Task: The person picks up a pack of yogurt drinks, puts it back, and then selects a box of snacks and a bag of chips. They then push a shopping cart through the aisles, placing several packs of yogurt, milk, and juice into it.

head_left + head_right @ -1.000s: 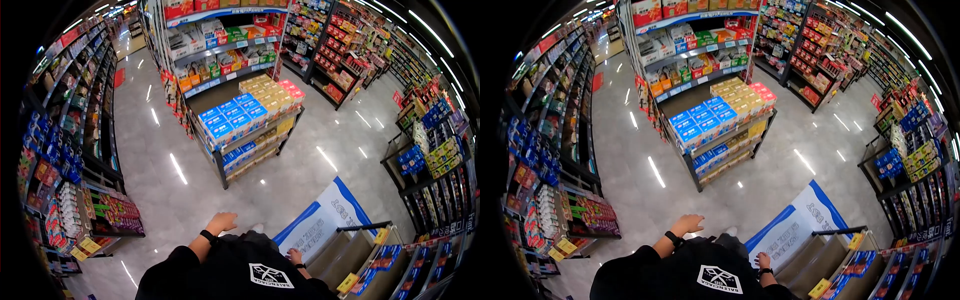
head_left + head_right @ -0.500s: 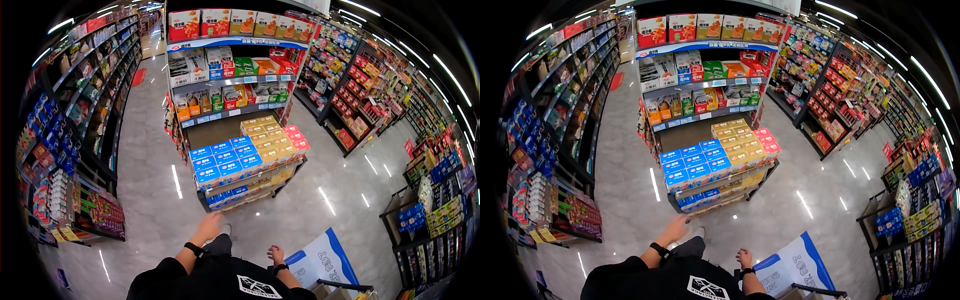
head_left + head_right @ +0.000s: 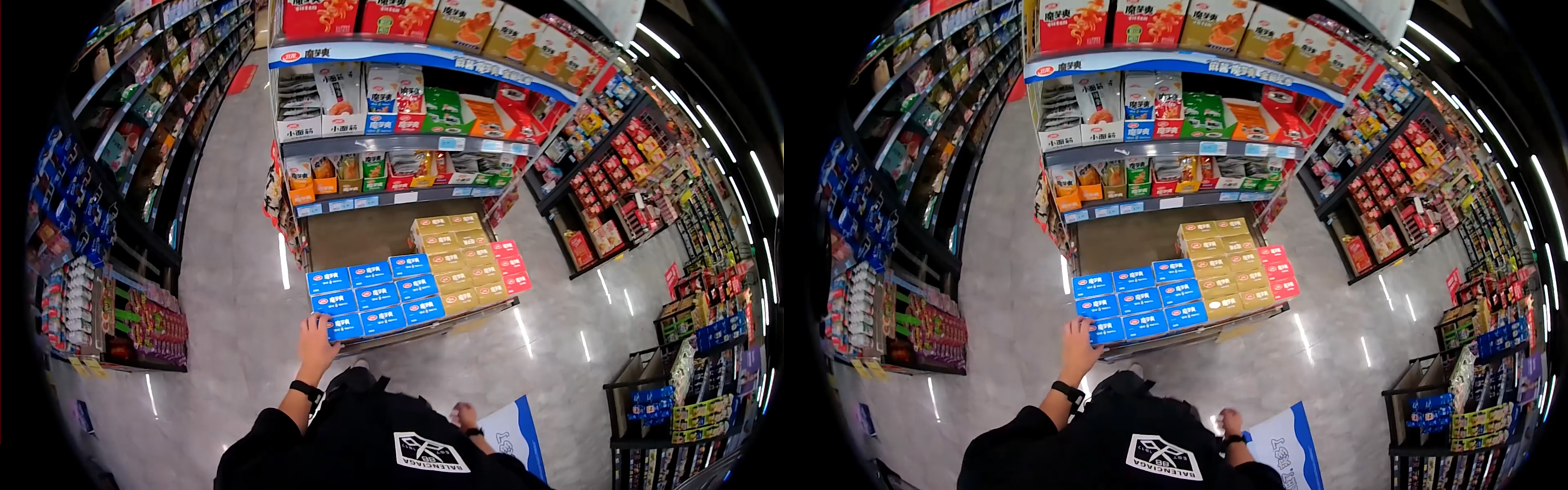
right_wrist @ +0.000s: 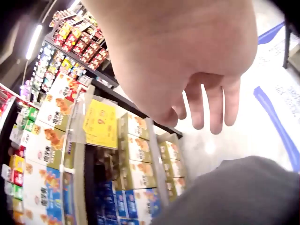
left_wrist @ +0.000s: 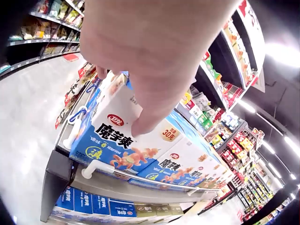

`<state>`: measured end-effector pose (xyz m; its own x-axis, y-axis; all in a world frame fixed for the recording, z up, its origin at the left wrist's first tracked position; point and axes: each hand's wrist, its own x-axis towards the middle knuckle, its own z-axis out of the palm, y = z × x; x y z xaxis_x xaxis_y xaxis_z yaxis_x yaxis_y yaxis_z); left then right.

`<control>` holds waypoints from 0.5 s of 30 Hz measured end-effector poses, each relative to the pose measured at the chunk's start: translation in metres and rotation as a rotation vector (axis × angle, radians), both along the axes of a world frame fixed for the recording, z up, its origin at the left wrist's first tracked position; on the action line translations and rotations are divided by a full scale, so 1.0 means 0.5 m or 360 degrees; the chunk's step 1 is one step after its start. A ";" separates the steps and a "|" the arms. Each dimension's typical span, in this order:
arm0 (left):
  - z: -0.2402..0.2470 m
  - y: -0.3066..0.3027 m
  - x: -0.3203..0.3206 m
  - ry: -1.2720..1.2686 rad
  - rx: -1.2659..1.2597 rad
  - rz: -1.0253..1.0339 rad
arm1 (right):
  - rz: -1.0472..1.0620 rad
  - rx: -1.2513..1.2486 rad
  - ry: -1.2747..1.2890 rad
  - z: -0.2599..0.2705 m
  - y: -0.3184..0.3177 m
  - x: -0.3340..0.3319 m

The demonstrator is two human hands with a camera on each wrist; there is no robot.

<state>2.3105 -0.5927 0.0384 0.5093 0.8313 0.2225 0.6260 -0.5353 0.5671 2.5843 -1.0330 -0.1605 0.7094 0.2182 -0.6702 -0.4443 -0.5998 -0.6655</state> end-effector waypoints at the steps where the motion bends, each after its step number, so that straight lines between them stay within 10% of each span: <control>1: -0.005 0.000 0.001 0.0036 -0.0014 0.0001 | 0.0203 -0.0121 -0.0493 -0.005 0.030 0.048; 3: -0.016 0.004 0.011 -0.0003 -0.0017 0.0085 | -0.0202 -0.0046 -0.1551 0.039 0.149 0.114; 6: -0.006 0.010 0.014 0.0015 -0.0068 0.0058 | -0.0343 0.0415 -0.1346 0.280 0.367 0.164; 15: 0.034 -0.015 0.038 0.0276 -0.0067 0.0333 | 0.0538 0.0919 -0.1633 0.388 0.672 0.222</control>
<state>2.3295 -0.6000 0.0553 0.3531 0.9291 0.1101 0.8101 -0.3624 0.4609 2.6953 -0.6972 0.0336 0.7018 0.5737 0.4223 0.5633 -0.0840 -0.8220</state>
